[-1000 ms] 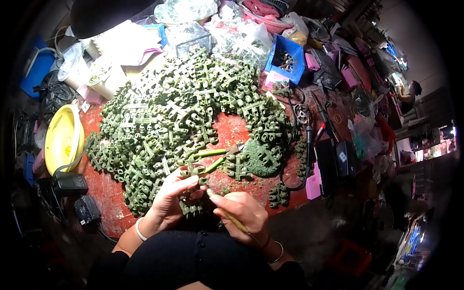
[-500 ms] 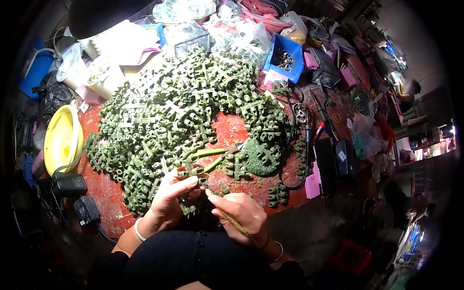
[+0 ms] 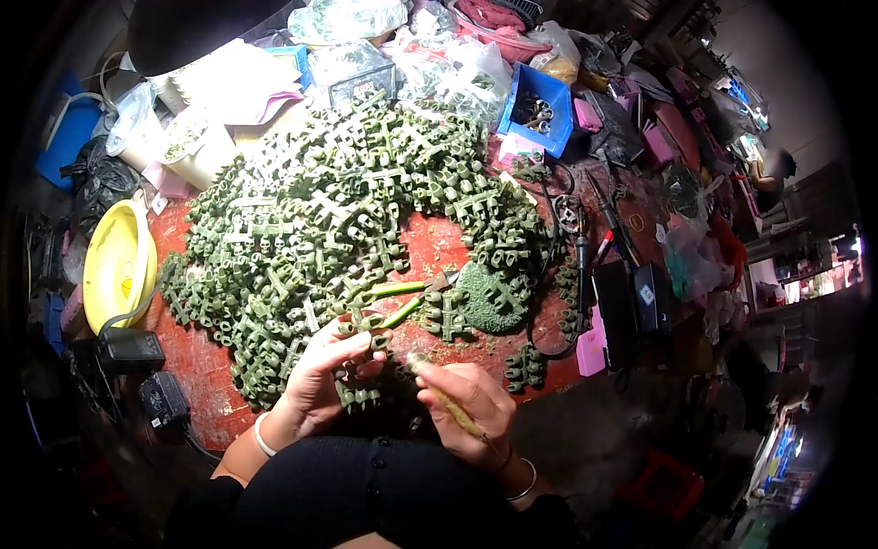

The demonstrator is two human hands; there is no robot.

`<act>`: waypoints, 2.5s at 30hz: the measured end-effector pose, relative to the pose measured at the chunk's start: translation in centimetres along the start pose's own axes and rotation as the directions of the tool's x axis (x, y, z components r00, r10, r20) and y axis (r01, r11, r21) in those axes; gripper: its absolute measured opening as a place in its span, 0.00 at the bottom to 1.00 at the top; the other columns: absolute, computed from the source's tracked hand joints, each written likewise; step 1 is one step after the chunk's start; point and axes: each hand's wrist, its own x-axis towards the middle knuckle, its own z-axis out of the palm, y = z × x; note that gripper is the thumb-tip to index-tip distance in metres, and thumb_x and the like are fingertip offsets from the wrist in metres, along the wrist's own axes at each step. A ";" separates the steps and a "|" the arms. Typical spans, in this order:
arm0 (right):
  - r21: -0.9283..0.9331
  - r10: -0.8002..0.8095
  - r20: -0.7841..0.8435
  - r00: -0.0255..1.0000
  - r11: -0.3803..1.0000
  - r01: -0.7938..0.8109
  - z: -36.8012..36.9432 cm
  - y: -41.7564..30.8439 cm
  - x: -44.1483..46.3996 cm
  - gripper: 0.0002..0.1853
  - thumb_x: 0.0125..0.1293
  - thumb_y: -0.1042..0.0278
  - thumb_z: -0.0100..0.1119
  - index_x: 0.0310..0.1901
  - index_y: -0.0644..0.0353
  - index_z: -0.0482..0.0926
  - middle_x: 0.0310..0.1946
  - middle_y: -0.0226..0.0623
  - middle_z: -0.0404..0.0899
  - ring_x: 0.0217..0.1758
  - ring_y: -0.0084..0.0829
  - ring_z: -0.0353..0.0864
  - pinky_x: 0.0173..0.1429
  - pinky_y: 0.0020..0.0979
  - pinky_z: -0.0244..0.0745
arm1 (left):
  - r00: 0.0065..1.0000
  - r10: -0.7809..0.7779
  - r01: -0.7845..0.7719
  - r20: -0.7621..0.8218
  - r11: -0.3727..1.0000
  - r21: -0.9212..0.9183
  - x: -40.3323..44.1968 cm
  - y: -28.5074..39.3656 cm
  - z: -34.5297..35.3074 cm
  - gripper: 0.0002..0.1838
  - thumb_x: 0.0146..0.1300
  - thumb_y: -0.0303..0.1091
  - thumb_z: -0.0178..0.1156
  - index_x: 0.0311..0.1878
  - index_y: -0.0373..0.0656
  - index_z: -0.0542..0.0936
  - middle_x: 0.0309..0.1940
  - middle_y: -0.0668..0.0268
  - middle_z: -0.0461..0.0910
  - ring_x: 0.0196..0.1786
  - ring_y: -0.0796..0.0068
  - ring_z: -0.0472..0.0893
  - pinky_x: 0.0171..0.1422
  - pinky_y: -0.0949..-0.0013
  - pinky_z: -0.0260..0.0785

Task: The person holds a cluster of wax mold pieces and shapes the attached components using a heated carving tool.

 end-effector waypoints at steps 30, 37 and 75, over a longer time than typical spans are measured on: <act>0.272 0.371 -0.142 0.918 0.906 -0.325 0.6 1.2 1.3 0.15 0.66 0.84 0.62 0.53 0.66 0.79 0.42 0.32 0.83 0.41 0.15 0.78 0.47 0.19 0.74 | 0.978 -0.049 -0.045 0.204 0.901 0.431 -0.1 -0.2 -0.6 0.12 0.68 0.31 0.64 0.53 0.42 0.80 0.43 0.73 0.81 0.40 0.86 0.79 0.40 0.79 0.67; 0.340 0.193 -0.157 0.969 0.931 -0.130 0.4 1.1 1.1 0.16 0.63 0.86 0.62 0.51 0.62 0.80 0.44 0.35 0.80 0.46 0.24 0.81 0.51 0.24 0.77 | 0.955 -0.113 0.124 0.273 0.992 -0.021 0.8 -0.3 -0.9 0.24 0.71 0.45 0.56 0.60 0.37 0.76 0.52 0.64 0.80 0.44 0.78 0.79 0.36 0.77 0.68; -0.515 -0.130 0.066 0.989 0.845 0.145 1.8 5.2 5.0 0.11 0.59 0.80 0.64 0.43 0.64 0.80 0.36 0.44 0.75 0.43 0.46 0.77 0.48 0.40 0.75 | 0.990 0.031 0.047 0.138 0.849 -0.526 0.0 0.8 -0.2 0.07 0.63 0.34 0.53 0.35 0.41 0.69 0.33 0.64 0.69 0.38 0.71 0.74 0.34 0.69 0.77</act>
